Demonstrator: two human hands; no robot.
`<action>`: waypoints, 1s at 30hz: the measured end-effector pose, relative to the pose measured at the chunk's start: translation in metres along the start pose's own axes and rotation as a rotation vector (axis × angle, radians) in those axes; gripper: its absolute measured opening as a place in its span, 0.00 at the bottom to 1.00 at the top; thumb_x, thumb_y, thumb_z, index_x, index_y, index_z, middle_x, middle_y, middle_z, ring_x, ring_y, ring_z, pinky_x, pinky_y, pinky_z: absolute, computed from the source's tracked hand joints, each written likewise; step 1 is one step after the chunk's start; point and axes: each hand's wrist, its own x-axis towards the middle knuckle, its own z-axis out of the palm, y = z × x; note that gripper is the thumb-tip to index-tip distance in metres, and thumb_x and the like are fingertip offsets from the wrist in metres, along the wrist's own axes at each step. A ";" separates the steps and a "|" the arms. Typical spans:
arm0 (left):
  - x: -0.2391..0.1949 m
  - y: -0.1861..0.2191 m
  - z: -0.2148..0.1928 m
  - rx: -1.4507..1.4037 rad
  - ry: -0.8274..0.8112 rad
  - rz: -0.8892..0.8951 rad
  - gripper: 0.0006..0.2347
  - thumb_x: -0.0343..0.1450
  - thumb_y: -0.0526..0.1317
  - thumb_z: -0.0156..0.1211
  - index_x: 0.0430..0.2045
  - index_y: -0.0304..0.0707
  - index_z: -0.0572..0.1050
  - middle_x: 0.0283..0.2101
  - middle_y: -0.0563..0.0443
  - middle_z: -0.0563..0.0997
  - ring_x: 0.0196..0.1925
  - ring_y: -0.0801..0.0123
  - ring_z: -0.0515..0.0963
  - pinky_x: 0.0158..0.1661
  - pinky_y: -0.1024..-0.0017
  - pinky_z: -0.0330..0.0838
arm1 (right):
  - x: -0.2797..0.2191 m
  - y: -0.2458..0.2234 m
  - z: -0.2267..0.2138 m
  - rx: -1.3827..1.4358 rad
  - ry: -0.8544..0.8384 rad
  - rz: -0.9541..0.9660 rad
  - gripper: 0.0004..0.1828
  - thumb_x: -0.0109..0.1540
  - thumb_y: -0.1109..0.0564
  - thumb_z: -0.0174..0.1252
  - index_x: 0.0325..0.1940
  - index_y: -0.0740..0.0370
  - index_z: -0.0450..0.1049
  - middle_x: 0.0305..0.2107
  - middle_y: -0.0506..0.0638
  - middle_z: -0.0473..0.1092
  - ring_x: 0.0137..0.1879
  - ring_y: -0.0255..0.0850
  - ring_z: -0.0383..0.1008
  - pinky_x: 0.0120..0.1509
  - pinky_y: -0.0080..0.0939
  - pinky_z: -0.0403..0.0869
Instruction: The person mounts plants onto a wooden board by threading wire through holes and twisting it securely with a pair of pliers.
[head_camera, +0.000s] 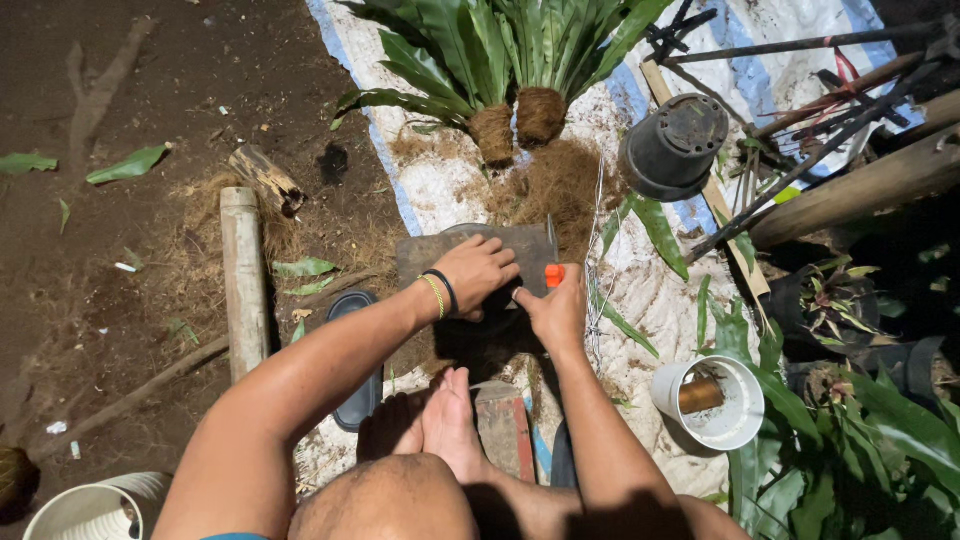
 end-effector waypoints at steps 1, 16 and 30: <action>0.001 -0.001 0.000 -0.009 -0.008 -0.013 0.35 0.45 0.46 0.82 0.47 0.40 0.73 0.47 0.50 0.75 0.54 0.56 0.71 0.52 0.60 0.66 | 0.001 0.000 0.000 -0.004 0.001 -0.012 0.36 0.44 0.53 0.79 0.47 0.68 0.66 0.42 0.62 0.71 0.50 0.58 0.72 0.55 0.52 0.71; -0.007 0.044 0.046 -0.215 0.312 -0.522 0.13 0.58 0.28 0.62 0.34 0.28 0.72 0.40 0.32 0.78 0.45 0.43 0.80 0.44 0.56 0.77 | 0.001 0.004 0.005 0.008 0.036 0.004 0.38 0.42 0.49 0.81 0.44 0.67 0.66 0.40 0.61 0.70 0.49 0.57 0.70 0.55 0.53 0.69; 0.000 0.049 0.053 -0.525 0.231 -0.836 0.07 0.56 0.31 0.64 0.24 0.31 0.80 0.31 0.27 0.81 0.38 0.37 0.82 0.42 0.50 0.77 | 0.000 0.009 0.010 -0.029 0.019 0.010 0.38 0.44 0.49 0.80 0.46 0.66 0.64 0.45 0.62 0.67 0.55 0.59 0.66 0.61 0.56 0.66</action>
